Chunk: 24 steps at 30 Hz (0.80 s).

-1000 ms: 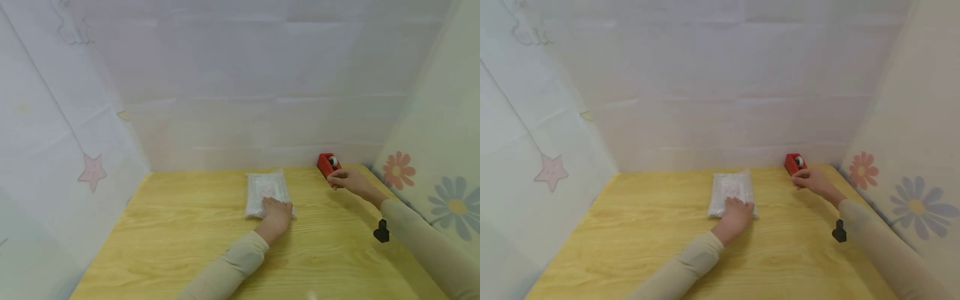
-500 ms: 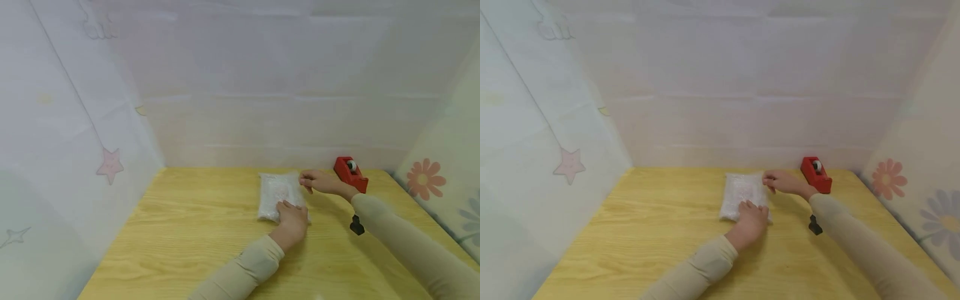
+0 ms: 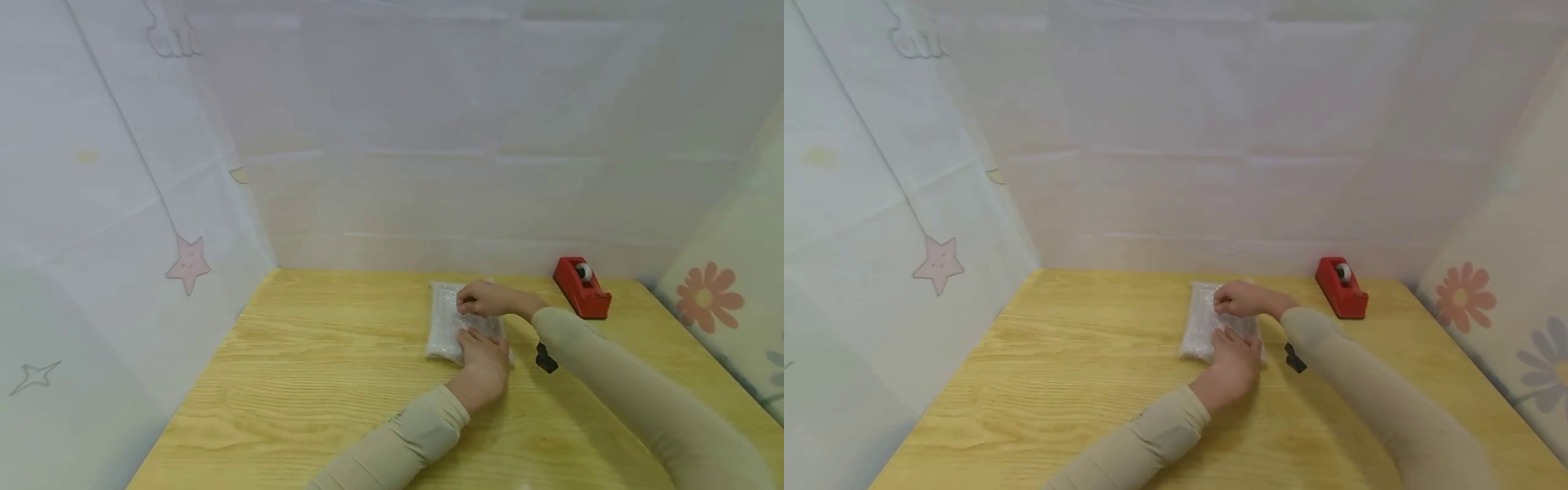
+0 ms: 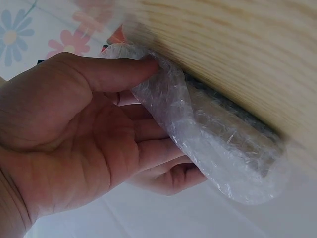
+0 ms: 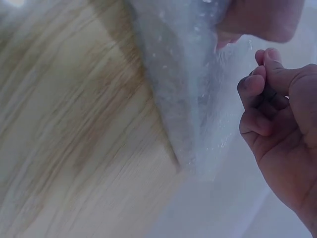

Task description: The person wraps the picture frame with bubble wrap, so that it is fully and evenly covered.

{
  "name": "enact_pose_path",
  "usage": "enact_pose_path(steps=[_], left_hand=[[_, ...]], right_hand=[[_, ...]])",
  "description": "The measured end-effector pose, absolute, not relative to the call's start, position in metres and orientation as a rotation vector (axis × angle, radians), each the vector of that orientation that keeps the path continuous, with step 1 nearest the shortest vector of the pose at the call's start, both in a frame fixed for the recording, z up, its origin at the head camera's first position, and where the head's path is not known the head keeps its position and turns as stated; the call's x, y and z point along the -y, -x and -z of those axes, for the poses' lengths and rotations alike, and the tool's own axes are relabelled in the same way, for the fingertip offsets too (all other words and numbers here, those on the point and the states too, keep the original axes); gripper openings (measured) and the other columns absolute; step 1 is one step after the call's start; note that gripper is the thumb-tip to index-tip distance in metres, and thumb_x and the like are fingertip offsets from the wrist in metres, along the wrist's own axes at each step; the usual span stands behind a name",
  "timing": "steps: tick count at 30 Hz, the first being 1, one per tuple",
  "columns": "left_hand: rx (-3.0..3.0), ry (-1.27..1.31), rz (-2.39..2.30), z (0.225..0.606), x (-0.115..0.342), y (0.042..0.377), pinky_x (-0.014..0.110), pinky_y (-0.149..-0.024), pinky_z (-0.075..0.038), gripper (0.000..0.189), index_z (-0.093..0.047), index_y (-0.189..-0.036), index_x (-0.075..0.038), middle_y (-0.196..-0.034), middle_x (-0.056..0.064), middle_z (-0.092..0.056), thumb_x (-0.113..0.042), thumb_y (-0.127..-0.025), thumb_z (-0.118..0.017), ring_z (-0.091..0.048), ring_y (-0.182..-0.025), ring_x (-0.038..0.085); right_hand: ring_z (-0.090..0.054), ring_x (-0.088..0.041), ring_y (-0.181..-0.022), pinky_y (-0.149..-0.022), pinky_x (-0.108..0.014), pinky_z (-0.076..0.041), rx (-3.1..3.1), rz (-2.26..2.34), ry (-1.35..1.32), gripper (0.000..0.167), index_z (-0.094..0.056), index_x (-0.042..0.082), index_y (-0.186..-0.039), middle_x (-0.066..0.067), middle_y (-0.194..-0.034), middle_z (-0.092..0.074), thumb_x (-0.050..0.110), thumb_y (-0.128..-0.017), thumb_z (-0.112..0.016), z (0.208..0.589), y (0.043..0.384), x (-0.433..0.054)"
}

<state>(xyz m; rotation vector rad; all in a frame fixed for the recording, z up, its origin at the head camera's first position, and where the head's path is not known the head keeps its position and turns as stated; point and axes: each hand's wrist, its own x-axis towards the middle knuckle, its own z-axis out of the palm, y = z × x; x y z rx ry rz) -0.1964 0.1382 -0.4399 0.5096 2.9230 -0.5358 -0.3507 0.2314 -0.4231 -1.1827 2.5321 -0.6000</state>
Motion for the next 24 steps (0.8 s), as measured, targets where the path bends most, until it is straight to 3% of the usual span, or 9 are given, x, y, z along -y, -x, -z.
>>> enact_pose_path(steps=[8,12,20,24], left_hand=[[-2.958,-0.509,0.526,0.439,-0.137,0.194,0.051,-0.111,-0.031,0.04,-0.04,-0.149,-0.032,-0.152,0.018,-0.044,-0.042,-0.111,-0.037,-0.04,-0.14,0.034],[-2.969,-0.507,0.523,0.44,-0.137,0.193,0.05,-0.112,-0.031,0.039,-0.041,-0.148,-0.032,-0.151,0.019,-0.044,-0.04,-0.111,-0.038,-0.041,-0.139,0.035],[-2.958,-0.524,0.542,0.436,-0.136,0.192,0.05,-0.111,-0.032,0.041,-0.04,-0.151,-0.032,-0.152,0.02,-0.044,-0.04,-0.111,-0.036,-0.041,-0.139,0.035],[-2.97,-0.533,0.536,0.435,-0.136,0.191,0.051,-0.11,-0.033,0.04,-0.04,-0.151,-0.033,-0.151,0.02,-0.045,-0.038,-0.112,-0.034,-0.042,-0.139,0.034]], right_hand=[[-0.051,-0.01,-0.063,-0.061,-0.03,-0.046,-2.563,0.446,1.123,0.018,-0.071,0.009,-0.09,0.002,-0.078,-0.063,0.009,-0.104,-0.06,0.424,0.353,-0.214],[-0.053,-0.01,-0.061,-0.06,-0.029,-0.047,-2.569,0.446,1.015,0.019,-0.072,0.012,-0.09,0.001,-0.078,-0.065,0.012,-0.104,-0.06,0.425,0.355,-0.212],[-0.04,-0.01,-0.046,-0.05,-0.027,-0.039,-2.559,0.525,0.921,0.037,-0.068,0.002,-0.075,0.004,-0.055,-0.049,0.021,-0.106,-0.06,0.432,0.36,-0.211],[-0.035,-0.009,-0.043,-0.048,-0.026,-0.036,-2.589,0.531,0.923,0.043,-0.063,0.005,-0.064,0.006,-0.05,-0.044,0.024,-0.103,-0.064,0.432,0.361,-0.209]])
